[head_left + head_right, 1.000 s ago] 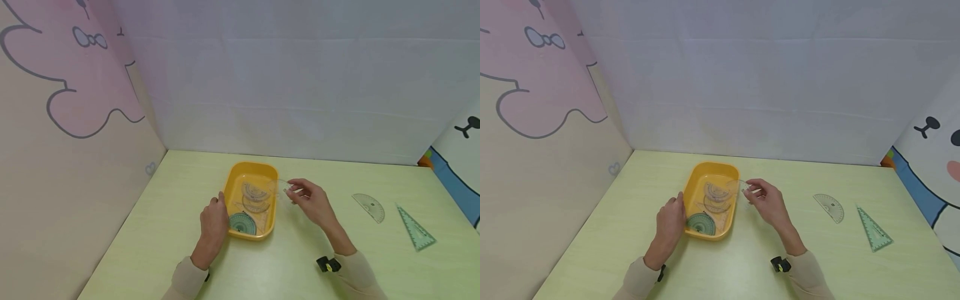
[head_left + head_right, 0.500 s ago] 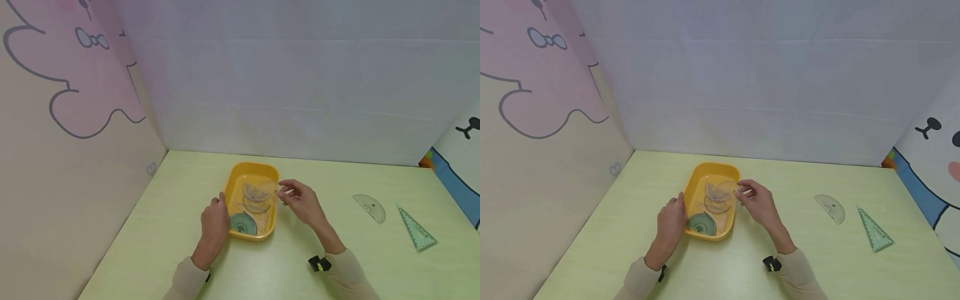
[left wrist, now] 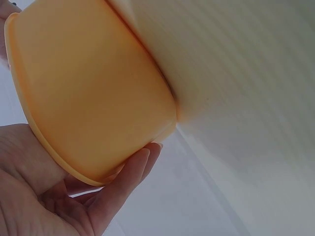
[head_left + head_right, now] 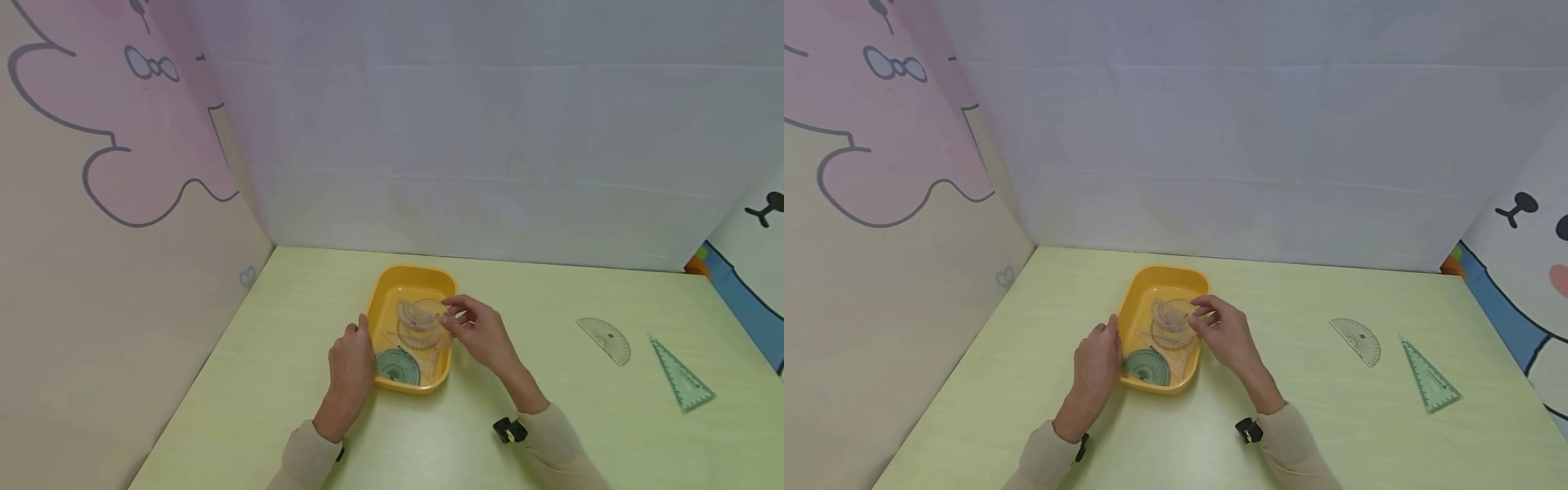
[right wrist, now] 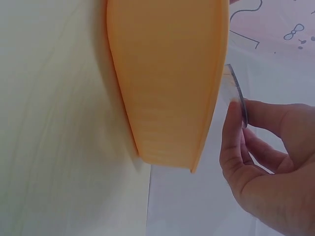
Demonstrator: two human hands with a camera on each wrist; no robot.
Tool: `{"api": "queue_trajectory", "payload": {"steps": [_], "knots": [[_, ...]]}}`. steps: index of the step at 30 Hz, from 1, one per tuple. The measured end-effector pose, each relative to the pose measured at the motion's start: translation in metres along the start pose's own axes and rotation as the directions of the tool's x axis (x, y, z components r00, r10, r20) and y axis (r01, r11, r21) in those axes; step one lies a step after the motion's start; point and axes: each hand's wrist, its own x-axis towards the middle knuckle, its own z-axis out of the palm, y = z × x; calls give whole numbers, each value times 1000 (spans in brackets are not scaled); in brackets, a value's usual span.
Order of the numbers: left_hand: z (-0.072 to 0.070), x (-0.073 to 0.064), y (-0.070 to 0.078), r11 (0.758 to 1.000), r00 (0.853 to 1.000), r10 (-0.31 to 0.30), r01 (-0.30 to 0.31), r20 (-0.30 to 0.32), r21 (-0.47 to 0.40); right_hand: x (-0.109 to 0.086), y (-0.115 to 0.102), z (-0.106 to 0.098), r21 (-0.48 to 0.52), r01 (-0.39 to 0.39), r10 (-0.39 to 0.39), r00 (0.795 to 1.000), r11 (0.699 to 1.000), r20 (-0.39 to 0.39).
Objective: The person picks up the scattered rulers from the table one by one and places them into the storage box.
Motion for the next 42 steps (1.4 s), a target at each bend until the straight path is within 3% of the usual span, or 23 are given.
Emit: {"api": "queue_trajectory", "payload": {"steps": [18,42], "knots": [[2,0,-2,1000,1000,14,-15,-19,-17,5,-7,23,-54,42,-41,999,998,31],[1,1,-2,1000,1000,7,-7,14,-15,10,-15,54,-152,78,-65,994,985,93]]}}
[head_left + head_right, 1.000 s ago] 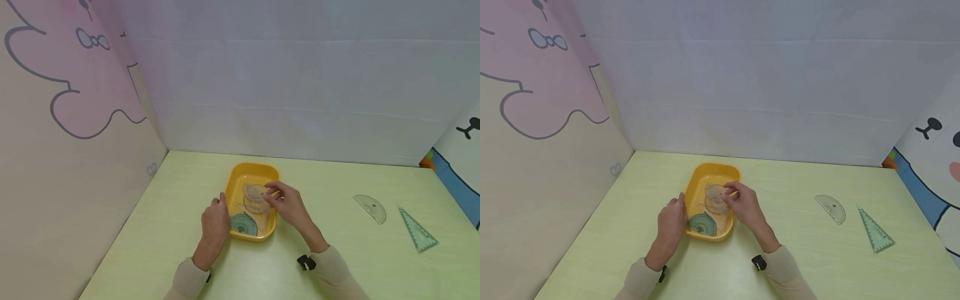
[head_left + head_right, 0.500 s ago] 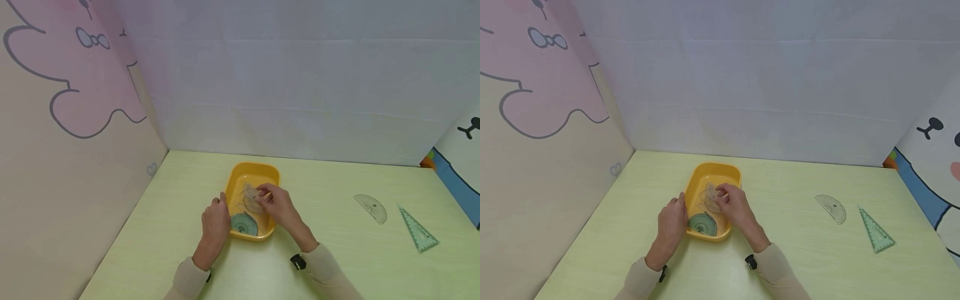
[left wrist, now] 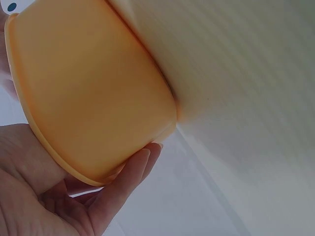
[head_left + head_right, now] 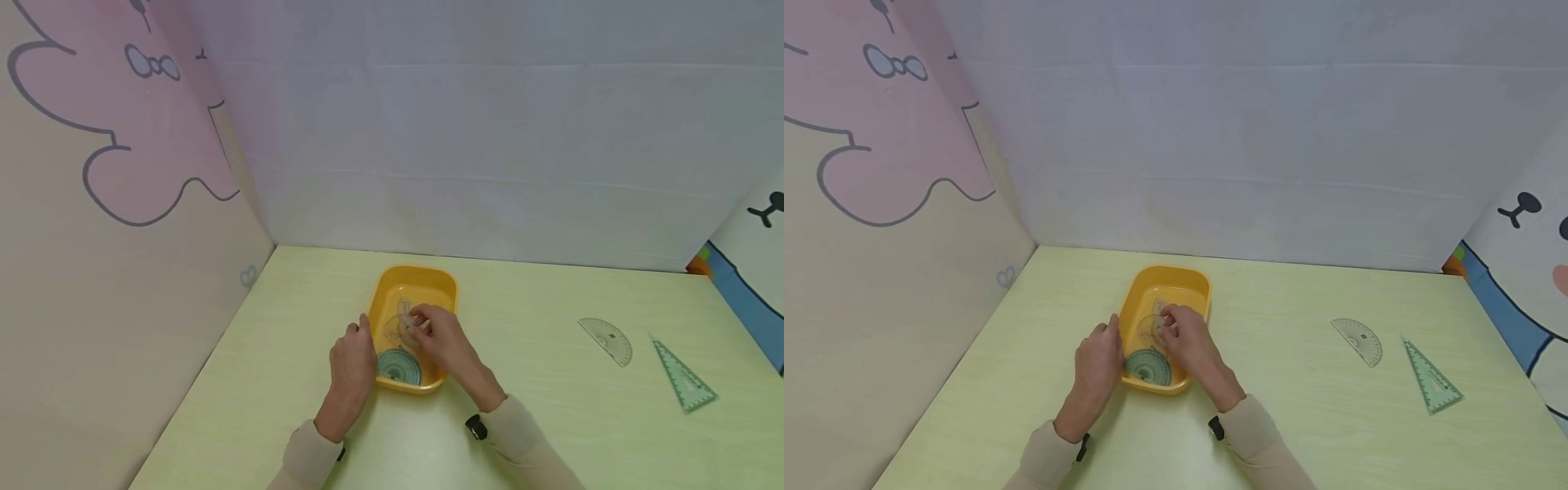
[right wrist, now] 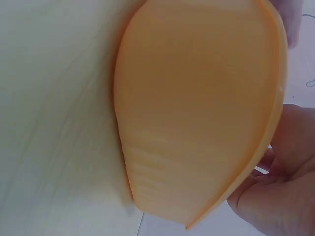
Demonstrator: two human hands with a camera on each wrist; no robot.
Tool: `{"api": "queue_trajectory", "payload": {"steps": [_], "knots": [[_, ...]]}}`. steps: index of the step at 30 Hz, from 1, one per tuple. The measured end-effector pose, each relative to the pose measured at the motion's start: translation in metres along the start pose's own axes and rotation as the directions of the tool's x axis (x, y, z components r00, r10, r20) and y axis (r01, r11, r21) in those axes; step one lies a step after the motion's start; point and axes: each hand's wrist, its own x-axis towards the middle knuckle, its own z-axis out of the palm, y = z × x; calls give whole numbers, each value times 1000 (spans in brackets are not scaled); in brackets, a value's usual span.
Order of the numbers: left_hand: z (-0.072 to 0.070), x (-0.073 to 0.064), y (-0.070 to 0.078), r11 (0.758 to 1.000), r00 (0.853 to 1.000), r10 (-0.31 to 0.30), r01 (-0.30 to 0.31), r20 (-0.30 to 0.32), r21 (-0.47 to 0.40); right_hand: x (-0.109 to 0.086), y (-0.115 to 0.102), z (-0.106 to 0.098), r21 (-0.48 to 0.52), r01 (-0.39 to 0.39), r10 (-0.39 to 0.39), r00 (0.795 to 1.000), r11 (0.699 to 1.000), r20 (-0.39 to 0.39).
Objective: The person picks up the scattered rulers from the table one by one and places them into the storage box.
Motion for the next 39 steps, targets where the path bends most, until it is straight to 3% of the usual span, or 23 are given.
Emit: {"api": "queue_trajectory", "payload": {"steps": [12,19,27,39], "knots": [[1,1,1,1000,1000,-1,1,-12,5,2,-6,11,-59,9,-8,1000,998,28],[1,1,2,1000,999,9,-9,-32,2,2,-6,16,-97,62,-61,998,993,10],[1,2,1,1000,1000,4,-4,-16,11,5,-7,19,-145,37,-32,999,989,33],[0,0,0,1000,1000,8,-8,-15,8,4,-4,25,-208,39,-38,999,977,9]]}}
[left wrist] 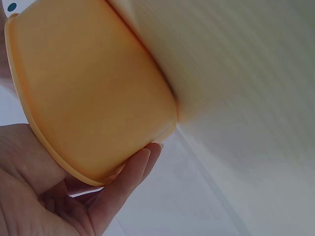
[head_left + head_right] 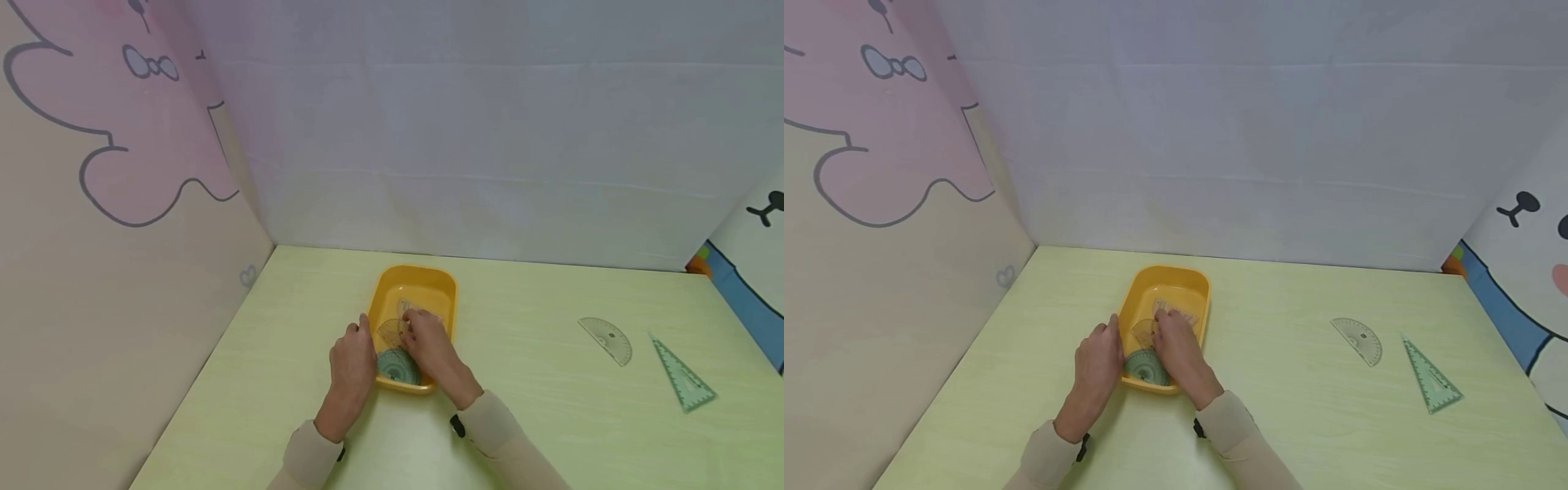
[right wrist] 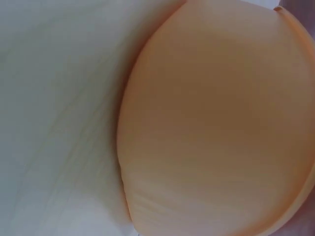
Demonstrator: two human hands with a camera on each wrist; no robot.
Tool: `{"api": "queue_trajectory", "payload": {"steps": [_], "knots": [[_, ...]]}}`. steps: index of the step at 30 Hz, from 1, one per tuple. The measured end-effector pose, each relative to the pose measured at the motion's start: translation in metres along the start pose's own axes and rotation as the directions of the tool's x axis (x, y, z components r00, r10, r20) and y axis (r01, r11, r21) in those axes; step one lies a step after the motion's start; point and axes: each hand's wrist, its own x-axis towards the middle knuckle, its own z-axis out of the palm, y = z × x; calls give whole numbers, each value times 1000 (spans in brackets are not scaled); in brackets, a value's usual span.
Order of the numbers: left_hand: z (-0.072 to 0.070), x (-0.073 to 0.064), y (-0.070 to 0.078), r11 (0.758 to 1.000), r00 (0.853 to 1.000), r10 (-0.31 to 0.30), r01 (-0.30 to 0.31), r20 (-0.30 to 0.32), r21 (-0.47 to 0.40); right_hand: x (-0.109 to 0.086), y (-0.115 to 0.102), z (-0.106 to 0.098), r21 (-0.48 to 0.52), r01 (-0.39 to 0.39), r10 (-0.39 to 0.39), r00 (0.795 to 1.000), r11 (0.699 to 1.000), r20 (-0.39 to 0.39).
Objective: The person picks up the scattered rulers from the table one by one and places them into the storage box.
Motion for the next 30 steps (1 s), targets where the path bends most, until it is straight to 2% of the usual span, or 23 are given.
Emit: {"api": "queue_trajectory", "payload": {"steps": [8,22,30], "knots": [[1,-1,0,1000,1000,13,-13,-23,-9,2,-2,2,-43,-60,62,998,997,34],[0,-1,1,1000,1000,-9,9,11,-5,4,-3,7,-116,-97,100,995,988,17],[0,-1,0,1000,1000,-2,2,4,0,1,-4,6,-175,-68,66,998,982,-17]]}}
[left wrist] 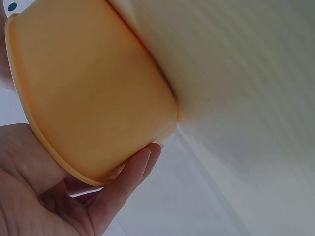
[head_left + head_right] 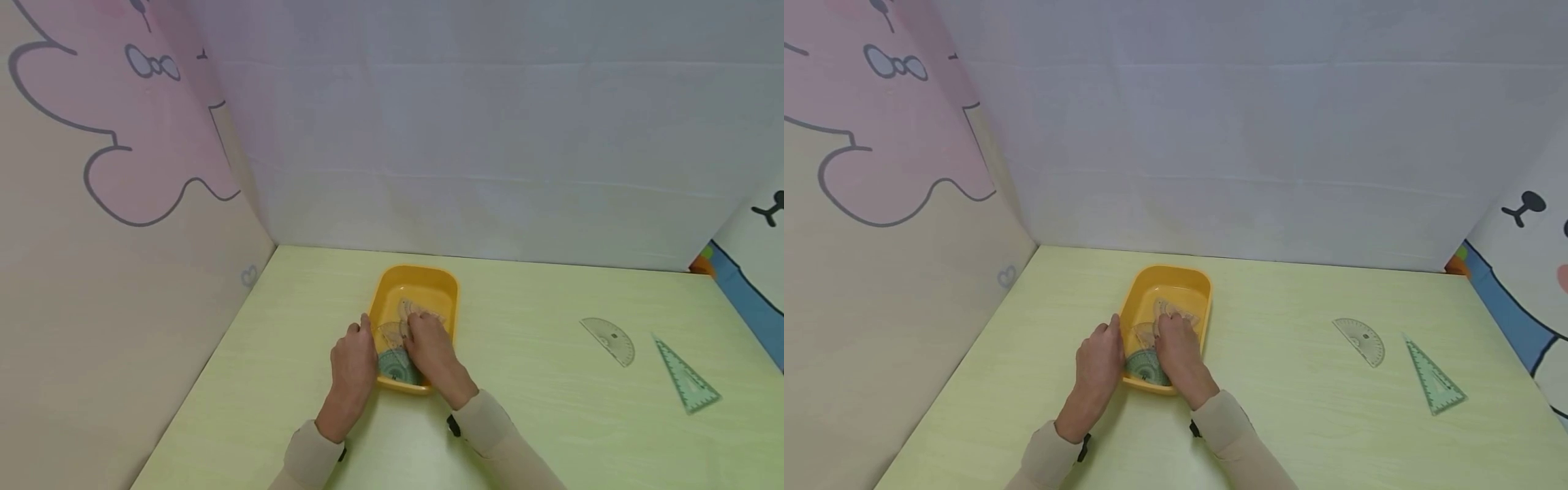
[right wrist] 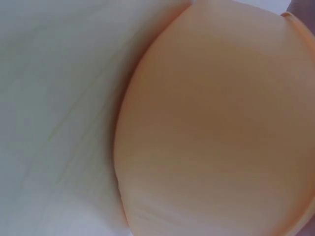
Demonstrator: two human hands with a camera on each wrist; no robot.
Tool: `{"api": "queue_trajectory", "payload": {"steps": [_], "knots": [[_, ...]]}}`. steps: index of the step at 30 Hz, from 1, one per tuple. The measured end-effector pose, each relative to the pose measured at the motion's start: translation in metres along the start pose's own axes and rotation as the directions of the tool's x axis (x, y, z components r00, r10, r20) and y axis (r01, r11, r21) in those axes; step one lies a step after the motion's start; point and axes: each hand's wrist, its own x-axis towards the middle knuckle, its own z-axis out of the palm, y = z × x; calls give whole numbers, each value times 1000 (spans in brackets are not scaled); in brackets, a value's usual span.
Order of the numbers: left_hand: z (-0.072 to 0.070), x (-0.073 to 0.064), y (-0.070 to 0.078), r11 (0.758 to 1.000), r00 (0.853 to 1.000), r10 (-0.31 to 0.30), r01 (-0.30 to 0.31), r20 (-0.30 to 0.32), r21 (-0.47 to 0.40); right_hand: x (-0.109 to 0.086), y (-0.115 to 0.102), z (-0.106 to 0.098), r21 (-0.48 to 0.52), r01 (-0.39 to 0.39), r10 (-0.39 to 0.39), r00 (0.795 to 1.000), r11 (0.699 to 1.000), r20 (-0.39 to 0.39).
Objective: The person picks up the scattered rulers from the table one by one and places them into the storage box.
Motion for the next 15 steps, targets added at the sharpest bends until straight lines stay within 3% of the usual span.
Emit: {"api": "queue_trajectory", "payload": {"steps": [15], "knots": [[2,1,-1,1000,1000,0,0,5,11,-5,5,-6,-24,124,-126,988,992,-84]]}}
